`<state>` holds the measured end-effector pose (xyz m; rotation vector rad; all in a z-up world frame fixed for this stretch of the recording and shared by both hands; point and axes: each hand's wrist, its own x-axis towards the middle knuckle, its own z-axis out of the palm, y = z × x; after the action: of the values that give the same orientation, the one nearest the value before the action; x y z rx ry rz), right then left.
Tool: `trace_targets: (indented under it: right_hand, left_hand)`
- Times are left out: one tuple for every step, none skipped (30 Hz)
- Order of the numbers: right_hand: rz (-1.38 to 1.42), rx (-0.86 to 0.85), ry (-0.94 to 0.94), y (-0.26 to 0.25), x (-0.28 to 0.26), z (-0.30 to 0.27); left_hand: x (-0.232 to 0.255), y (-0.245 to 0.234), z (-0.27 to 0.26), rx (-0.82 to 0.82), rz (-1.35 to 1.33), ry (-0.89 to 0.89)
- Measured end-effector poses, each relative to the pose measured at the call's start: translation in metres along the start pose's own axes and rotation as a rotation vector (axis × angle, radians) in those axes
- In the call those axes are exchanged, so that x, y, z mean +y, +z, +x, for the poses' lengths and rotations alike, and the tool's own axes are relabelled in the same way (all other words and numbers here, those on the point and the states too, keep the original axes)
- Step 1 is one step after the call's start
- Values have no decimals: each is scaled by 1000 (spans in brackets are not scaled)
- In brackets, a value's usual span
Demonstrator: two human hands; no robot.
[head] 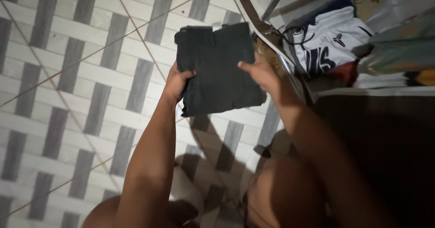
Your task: The person irons a pair of black trousers on an ironing board and then folds them along with a pair of white shorts.
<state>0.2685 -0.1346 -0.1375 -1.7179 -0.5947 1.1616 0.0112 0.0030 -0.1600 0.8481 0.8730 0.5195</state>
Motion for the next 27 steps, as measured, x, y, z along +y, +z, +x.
trace_targets:
  right_hand:
    - [-105,27,-23,-1,19,15]
    - [-103,24,-31,1,40,24]
    - [-166,-65,-46,3,58,32]
    - [-233,-141,-53,-1,73,35]
    - [-234,-129,-52,-5,81,40]
    - [-426,-140,-98,-11,80,45]
    - [-620,-153,-139,-17,74,46]
    - [-620,-133,-138,-21,61,46]
    - [-438,-134,-47,-28,46,43]
    - [-247,-137,49,-33,37,36]
    - [-238,-120,57,-41,28,31]
    - [-199,-62,-101,-54,17,29]
    - [-165,-2,-259,-69,8,27]
    - [-161,37,-256,-86,3,23]
    - [-241,245,-322,-107,1,20]
    - [-317,450,-383,-125,2,19]
    - [-310,484,-372,-145,5,19]
    - [-353,673,-401,-166,10,18]
    - [-397,862,-424,-182,17,17]
    - [-395,892,-409,-193,26,10]
    - [-353,960,-258,-203,34,0]
    - [-306,1018,-107,-211,42,-10]
    - [-300,1042,-92,-215,49,-15]
    - [-365,981,151,-214,56,-13]
    - [-422,908,392,-218,64,-11]
    - [-416,917,397,-219,74,-4]
    - [-545,1071,199,-215,86,6]
  left_hand:
    - [-11,-3,11,-3,2,16]
    - [-23,-8,17,36,99,19]
    - [-31,-13,22,77,195,21]
    - [-37,-16,27,65,195,20]
    - [-39,-18,30,197,451,19]
    - [-41,-11,36,317,704,17]
    - [-42,3,41,294,702,20]
    - [-37,15,44,409,854,381]
    - [-28,28,47,513,985,755]
    - [-19,44,50,490,987,755]
    - [-9,67,55,420,1034,906]
    - [2,95,64,335,1067,1069]
    - [12,123,68,233,966,966]
    - [19,152,71,122,865,860]
    - [24,181,74,28,847,843]
    - [27,206,77,-63,837,821]
    - [28,232,80,-101,838,824]
    - [26,255,85,-182,853,830]
    - [25,273,93,-263,868,834]
    - [25,290,103,-298,866,834]
    - [24,306,114,-320,921,851]
    - [20,318,122,-337,976,867]
    - [15,328,129,-367,975,866]
    - [11,335,135,-355,1024,615]
    - [5,343,140,-343,1069,362]
    - [-2,349,144,-354,1071,364]
    - [-10,354,147,-350,1217,386]
